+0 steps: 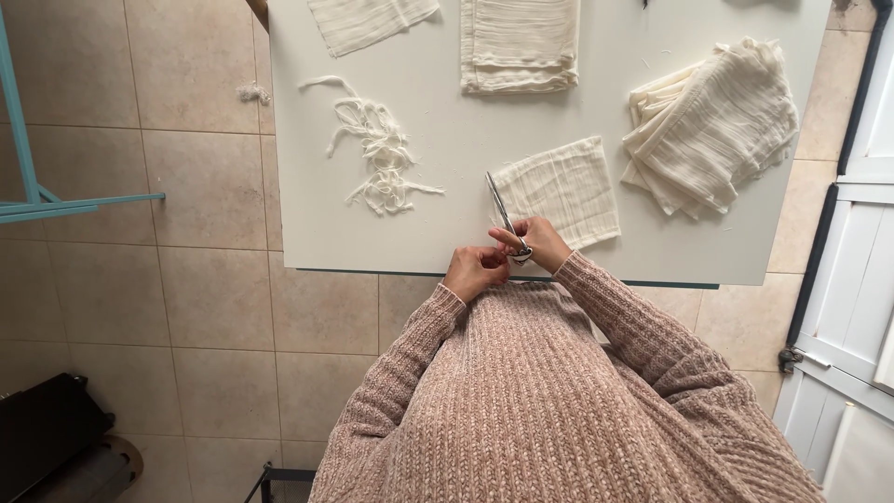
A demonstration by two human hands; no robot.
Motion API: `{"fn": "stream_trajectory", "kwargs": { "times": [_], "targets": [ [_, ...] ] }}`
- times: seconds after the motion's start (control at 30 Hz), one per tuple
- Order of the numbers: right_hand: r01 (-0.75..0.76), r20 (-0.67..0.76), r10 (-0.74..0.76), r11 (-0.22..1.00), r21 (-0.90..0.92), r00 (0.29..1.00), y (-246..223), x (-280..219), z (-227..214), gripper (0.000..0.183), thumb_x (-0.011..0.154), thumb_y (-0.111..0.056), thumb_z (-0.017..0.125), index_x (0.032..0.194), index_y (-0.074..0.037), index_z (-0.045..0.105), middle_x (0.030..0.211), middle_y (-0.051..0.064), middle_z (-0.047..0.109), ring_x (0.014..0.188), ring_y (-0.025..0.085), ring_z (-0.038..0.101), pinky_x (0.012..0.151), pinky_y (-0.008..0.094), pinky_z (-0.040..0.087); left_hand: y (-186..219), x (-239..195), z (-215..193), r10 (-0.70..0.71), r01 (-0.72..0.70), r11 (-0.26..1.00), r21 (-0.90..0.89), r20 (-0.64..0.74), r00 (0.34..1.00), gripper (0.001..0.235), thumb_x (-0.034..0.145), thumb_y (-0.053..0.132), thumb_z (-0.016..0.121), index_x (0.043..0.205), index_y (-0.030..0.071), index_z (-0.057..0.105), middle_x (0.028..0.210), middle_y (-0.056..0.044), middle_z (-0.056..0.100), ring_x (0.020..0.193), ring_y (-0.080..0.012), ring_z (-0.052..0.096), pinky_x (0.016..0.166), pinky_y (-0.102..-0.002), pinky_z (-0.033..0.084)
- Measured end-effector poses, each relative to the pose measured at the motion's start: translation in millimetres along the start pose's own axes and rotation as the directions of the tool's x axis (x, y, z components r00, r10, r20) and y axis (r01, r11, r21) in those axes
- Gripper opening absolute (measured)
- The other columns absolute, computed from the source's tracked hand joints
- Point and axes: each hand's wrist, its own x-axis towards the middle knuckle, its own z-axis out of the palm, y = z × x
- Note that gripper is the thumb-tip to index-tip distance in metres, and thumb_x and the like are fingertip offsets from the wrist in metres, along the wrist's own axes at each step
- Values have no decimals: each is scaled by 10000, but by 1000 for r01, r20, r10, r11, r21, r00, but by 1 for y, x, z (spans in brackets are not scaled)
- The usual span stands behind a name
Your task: Trimming loose threads and edges from small fabric squares using scissors.
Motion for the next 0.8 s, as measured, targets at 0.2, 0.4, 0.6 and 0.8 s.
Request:
{"fn": "stream_trajectory", "kwargs": {
  "times": [0.2, 0.4, 0.6, 0.8],
  "targets": [
    [23, -24, -25, 998, -51, 999, 4, 2, -2, 366, 868, -465, 772, 666, -161, 758, 533, 13, 648, 557, 107, 595, 589, 210, 447, 8, -4, 0, 37, -37, 999, 24, 20, 999, 136, 825, 183, 838, 893, 83, 777, 721, -109, 759, 656, -143, 741, 652, -230, 625],
    [49, -1, -49, 999, -4, 999, -3, 8, -5, 370, 880, -457, 768, 671, -152, 755, 552, -2, 654, 586, 90, 602, 609, 197, 451, 9, -4, -3, 35, -36, 999, 16, 17, 999, 154, 818, 204, 852, 867, 79, 776, 708, -114, 758, 659, -150, 749, 649, -224, 630],
    [139, 11, -139, 985, -101, 990, -5, 9, -8, 301, 880, -368, 783, 740, -104, 747, 614, 46, 698, 604, 147, 629, 622, 277, 506, 41, -15, -35, 101, -137, 969, -207, -174, 980, 116, 890, 80, 767, 1002, 48, 765, 864, -172, 779, 774, -235, 755, 758, -387, 645],
    [461, -427, -519, 854, -239, 740, 13, -7, -33, 260, 934, -163, 794, 1086, -10, 650, 1007, 117, 606, 942, 273, 703, 799, 310, 613, 84, -19, -119, 317, -492, 862, -124, -626, 713, 56, 1017, 43, 639, 1070, 50, 654, 915, -138, 759, 793, -234, 764, 759, -384, 673]
  ]
}}
